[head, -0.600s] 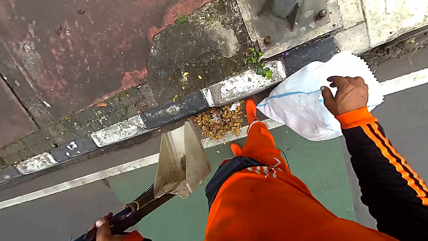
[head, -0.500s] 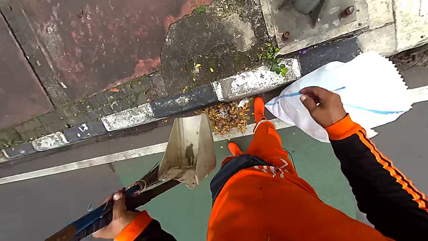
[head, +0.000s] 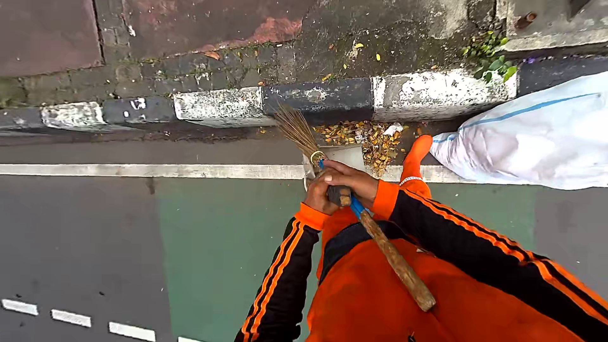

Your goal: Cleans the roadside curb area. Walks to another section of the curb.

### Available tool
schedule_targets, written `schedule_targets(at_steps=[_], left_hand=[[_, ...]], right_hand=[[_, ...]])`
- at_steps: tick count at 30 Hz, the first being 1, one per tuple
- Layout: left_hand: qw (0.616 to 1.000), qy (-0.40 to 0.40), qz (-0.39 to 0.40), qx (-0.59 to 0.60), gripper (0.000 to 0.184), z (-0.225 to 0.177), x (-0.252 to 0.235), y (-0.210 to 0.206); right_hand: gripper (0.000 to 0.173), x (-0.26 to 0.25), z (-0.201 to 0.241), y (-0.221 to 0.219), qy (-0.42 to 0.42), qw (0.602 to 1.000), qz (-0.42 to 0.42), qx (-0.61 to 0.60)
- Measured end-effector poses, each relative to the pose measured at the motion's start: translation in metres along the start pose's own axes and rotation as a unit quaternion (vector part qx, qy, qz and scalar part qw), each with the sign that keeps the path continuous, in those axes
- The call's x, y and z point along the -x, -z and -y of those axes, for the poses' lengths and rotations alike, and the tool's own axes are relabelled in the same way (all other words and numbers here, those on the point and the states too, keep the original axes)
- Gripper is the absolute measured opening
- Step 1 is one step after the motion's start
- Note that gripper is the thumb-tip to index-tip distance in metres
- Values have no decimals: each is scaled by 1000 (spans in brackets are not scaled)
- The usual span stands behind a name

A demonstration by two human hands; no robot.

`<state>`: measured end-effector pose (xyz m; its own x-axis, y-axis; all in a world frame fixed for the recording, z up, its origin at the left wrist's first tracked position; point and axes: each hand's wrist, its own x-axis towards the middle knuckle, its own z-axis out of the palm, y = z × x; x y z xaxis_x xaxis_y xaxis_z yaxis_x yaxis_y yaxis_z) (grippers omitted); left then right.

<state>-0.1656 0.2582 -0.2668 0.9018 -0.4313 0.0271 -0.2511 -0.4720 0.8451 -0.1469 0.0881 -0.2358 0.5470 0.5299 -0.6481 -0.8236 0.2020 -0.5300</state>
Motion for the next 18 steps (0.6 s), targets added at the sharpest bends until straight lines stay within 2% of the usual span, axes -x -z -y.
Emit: schedule_targets(at_steps=[1,3,7,11,12,15,18], left_hand=[[1000,-6,20,14,38,6,6,7],[998,-10,60,24,34,12,20,21],[993,-18,115,25,21,30,36,40],[992,-17,127,2,23,50,50,49],[993,-14,117,3,26,55,54,54],[999,21,43,1,28,83,75,88],[991,120,-26,-47,26,120,90,136]], right_hand=[[69,3,-7,-10,-16,999,-23,-28],[60,22,-12,-37,-60,991,-71,-95],[46,68,-25,-79,-69,985,-70,-144],[63,73,-65,-76,-58,992,-46,-99],[64,78,-74,-71,-54,994,-49,-79],[51,114,-110,-56,-40,995,-85,-22],[42,165,-168,-42,-65,986,-156,14]])
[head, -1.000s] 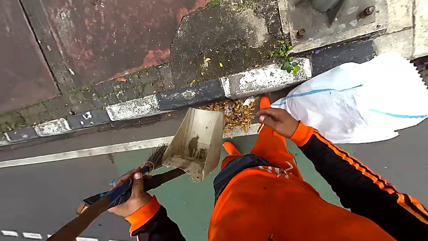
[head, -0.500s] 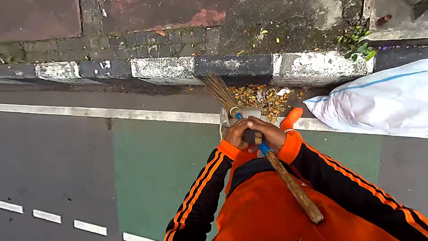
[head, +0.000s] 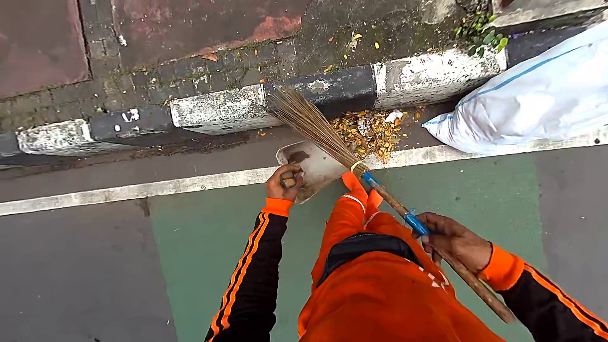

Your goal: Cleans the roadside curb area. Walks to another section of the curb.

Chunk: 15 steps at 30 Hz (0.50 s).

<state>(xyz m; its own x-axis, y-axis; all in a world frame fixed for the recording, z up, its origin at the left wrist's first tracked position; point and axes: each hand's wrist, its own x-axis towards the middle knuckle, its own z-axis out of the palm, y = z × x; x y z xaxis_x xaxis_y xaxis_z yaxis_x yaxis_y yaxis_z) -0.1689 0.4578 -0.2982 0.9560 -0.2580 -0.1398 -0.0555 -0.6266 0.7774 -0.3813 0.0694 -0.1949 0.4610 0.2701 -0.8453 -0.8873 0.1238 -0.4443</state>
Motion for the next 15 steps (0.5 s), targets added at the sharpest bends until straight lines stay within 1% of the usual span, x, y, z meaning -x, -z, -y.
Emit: schedule_targets(at_steps=[2,4,5,7,9,11,13,15], left_hand=[[992,90,-14,-84,32,21,-12,26],[966,182,1,-183,44,44,-33,46],[954,214,11,-209,49,56,-45,52],[942,237,25,-236,52,86,-73,58],[938,245,43,-241,58,122,-101,55],[933,256,69,-243,61,162,-129,46],[929,261,97,-245,60,196,-163,33],[924,270,118,-244,57,228,-187,18]], right_hand=[[41,27,-41,7,-47,996,-69,-3],[47,45,-67,7,-91,984,-151,-20],[47,46,-74,5,-115,974,-194,-13],[48,25,-82,1,-159,945,-287,16],[48,-19,-80,10,-193,915,-351,45],[45,-80,-72,27,-218,889,-397,66],[45,-160,-59,53,-235,870,-426,86],[46,-243,-50,68,-251,864,-425,101]])
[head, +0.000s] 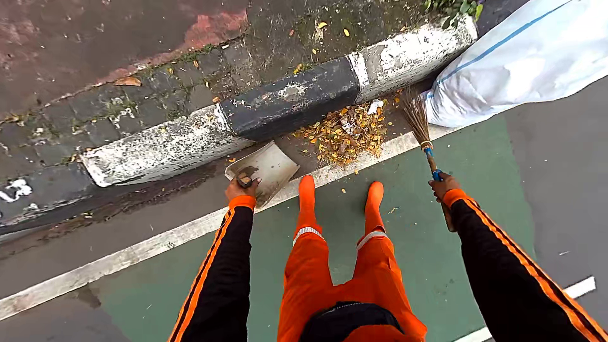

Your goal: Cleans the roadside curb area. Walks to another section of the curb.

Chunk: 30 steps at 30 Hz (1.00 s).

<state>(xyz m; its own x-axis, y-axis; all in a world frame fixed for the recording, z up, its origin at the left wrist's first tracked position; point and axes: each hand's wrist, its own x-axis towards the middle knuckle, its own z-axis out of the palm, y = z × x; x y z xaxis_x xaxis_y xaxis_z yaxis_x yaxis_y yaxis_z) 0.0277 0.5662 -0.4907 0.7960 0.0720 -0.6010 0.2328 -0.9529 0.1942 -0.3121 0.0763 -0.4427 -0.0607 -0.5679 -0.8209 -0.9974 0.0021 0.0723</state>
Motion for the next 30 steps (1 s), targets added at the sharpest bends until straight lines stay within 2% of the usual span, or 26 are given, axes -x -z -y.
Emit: schedule_targets(at_steps=[2,4,6,9,11,13,15,17,19,21,25,30], left_hand=[[1000,-6,11,7,52,6,-31,-20],[999,-29,8,21,49,8,-60,-36],[998,-52,1,41,49,10,-81,-51],[997,-57,-19,56,45,14,-99,-63],[996,-52,-29,64,44,9,-109,-60],[996,-56,-30,68,43,11,-111,-61],[995,-60,-25,70,44,8,-114,-64],[996,-58,-21,65,46,4,-115,-65],[997,-55,-13,56,47,-4,-124,-62],[998,-48,5,39,45,-4,-123,-61],[999,-39,16,12,50,-24,-126,-60],[999,-26,29,1,52,-37,-120,-54]], right_hand=[[48,-22,38,-42,-3,999,36,23],[50,-14,59,-64,9,996,80,44],[53,18,50,-55,13,994,98,39],[56,76,9,-20,-4,997,67,-21],[57,76,13,-7,-18,999,27,-29],[58,47,34,-13,-40,999,7,1],[59,10,62,-31,-47,997,41,50],[59,1,82,-60,-12,988,111,102],[58,17,97,-89,31,978,166,127],[59,45,91,-109,44,971,195,134],[70,81,87,-132,73,957,235,152],[75,122,96,-173,121,930,275,211]])
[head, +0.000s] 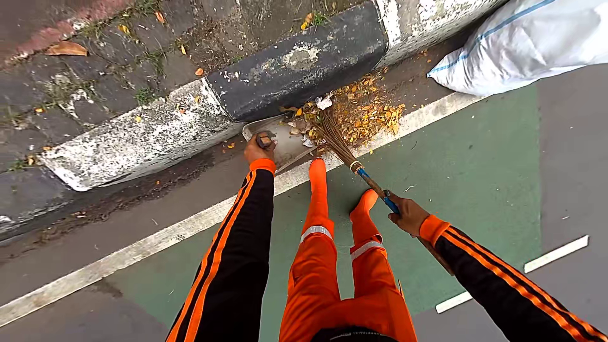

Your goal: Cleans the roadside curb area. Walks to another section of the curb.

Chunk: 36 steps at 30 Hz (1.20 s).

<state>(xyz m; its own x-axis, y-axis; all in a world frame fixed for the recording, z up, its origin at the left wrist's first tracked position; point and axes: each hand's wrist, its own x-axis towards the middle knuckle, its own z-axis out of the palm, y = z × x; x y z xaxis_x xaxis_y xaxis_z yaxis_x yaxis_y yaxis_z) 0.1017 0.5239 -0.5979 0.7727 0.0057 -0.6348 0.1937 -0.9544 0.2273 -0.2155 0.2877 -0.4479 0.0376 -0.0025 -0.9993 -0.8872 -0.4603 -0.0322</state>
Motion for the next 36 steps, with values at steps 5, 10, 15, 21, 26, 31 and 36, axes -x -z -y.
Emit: schedule_targets(at_steps=[5,10,15,21,26,31,36], left_hand=[[998,-51,21,32,56,14,1,8],[996,-65,48,48,49,33,0,15],[1000,-23,20,-1,44,29,1,2],[999,-31,34,-17,45,28,-7,7],[998,-43,37,-28,46,35,-5,5],[998,-43,30,-35,45,38,-5,0],[998,-23,37,-36,45,36,-2,8]], right_hand=[[79,77,-47,-9,-1,999,-46,3],[75,102,-106,51,-67,971,-224,-41],[60,-46,-94,95,-106,969,-221,-26],[77,56,-99,17,-35,987,-129,-88],[69,45,-107,-17,-156,905,-220,-328],[63,-9,-64,-46,-113,907,-99,-394],[70,85,-88,-35,-54,908,-161,-383]])
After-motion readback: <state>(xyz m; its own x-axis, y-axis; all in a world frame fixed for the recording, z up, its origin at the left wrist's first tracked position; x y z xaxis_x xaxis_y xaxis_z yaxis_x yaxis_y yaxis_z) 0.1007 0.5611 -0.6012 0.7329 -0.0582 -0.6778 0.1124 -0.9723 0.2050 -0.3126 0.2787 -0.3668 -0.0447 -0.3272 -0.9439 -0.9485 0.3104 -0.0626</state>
